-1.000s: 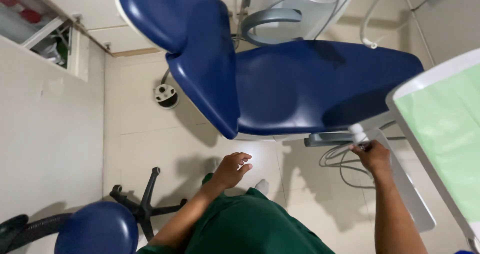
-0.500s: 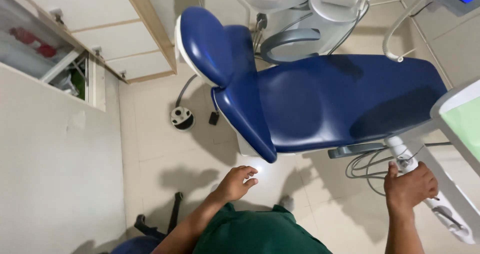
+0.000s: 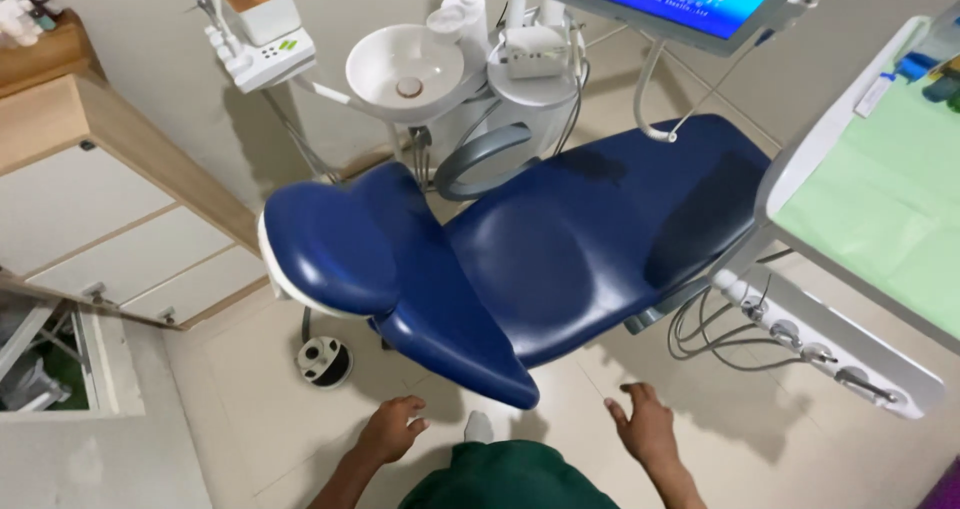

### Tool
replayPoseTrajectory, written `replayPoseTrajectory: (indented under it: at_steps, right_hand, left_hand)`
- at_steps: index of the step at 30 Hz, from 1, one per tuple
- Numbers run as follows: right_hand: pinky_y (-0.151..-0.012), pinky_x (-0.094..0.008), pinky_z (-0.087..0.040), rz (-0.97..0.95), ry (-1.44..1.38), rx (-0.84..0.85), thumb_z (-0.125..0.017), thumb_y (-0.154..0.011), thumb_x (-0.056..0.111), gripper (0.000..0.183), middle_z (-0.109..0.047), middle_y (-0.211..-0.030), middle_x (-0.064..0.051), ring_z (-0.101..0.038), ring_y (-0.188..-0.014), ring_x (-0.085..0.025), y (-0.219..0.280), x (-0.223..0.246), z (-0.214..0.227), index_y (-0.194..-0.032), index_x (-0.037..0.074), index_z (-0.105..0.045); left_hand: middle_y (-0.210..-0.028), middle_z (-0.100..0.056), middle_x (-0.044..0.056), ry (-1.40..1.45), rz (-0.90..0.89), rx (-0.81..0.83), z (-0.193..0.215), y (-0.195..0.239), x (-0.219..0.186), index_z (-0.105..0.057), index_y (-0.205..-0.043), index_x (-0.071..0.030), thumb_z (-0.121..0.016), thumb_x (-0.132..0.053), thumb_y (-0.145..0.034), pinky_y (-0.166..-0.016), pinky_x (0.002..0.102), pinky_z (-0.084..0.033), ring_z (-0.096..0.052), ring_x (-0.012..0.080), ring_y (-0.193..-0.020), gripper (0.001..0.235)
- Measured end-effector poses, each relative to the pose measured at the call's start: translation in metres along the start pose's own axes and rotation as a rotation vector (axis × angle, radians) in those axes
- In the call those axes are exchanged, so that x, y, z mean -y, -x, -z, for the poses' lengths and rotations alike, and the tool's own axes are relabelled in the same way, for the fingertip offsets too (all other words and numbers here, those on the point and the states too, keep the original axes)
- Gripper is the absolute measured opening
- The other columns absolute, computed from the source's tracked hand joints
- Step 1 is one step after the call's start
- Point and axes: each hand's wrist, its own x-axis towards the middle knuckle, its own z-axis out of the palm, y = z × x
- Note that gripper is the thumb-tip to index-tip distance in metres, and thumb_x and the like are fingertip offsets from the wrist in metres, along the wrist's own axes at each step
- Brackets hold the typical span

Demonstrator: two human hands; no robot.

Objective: The person adjusts the dental chair and manipulates various dental handpieces and hoses attached to the unit. They also adjust the overhead dental light and interact with the control panel.

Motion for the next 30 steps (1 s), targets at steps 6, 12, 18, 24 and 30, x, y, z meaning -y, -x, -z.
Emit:
replayPoseTrajectory:
  at_steps: [6,12,18,24,30]
  right_hand:
    - [-0.095,-0.042,-0.055,-0.092,-0.117,0.407,-0.067,-0.093,0.044,0.046,-0.063,-0.133,-0.009,-0.07,-0.105,-0.03,0.005,0.035,-0.024,-0.125,0.011,-0.065]
    - [-0.099,-0.04,-0.053,-0.057,-0.107,0.621,-0.064,-0.097,0.046,0.049,-0.062,-0.135,-0.009,-0.069,-0.108,-0.026,0.003,0.029,-0.058,-0.129,0.01,-0.064]
    - [-0.099,-0.04,-0.054,-0.164,-0.151,0.564,-0.065,-0.095,0.045,0.05,-0.065,-0.131,-0.012,-0.071,-0.104,-0.027,-0.016,0.006,-0.073,-0.128,0.009,-0.066]
    - [-0.093,-0.043,-0.054,-0.212,-0.292,0.208,-0.069,-0.093,0.042,0.048,-0.067,-0.128,-0.016,-0.068,-0.105,-0.033,-0.048,-0.003,-0.033,-0.123,0.005,-0.069]
    - [-0.081,-0.04,-0.057,-0.293,-0.486,-0.117,-0.072,-0.091,0.035,0.044,-0.07,-0.119,-0.017,-0.074,-0.089,-0.03,-0.098,-0.01,0.027,-0.118,0.001,-0.07]
  left_hand:
    - [-0.125,-0.072,0.011,-0.168,0.137,0.066,0.031,-0.011,0.041,-0.064,-0.129,-0.012,-0.069,-0.033,-0.093,-0.101,0.039,-0.055,-0.068,0.0271,-0.118,0.042]
    - [-0.13,-0.07,0.011,-0.285,0.431,0.22,0.045,-0.011,0.094,-0.061,-0.138,-0.014,-0.065,-0.038,-0.098,-0.106,0.036,-0.054,-0.068,0.0276,-0.12,0.046]
    - [-0.125,-0.072,0.015,-0.267,0.426,0.141,0.063,-0.024,0.094,-0.064,-0.136,-0.012,-0.067,-0.036,-0.096,-0.105,0.037,-0.053,-0.068,0.0298,-0.119,0.047]
    - [-0.115,-0.077,0.016,-0.288,0.192,0.031,0.104,-0.077,0.173,-0.069,-0.129,-0.009,-0.07,-0.033,-0.092,-0.099,0.038,-0.057,-0.073,0.0303,-0.111,0.044]
    - [-0.119,-0.071,0.02,-0.402,-0.28,-0.161,0.369,-0.239,0.134,-0.064,-0.134,-0.006,-0.067,-0.033,-0.093,-0.096,0.041,-0.055,-0.069,0.0327,-0.109,0.048]
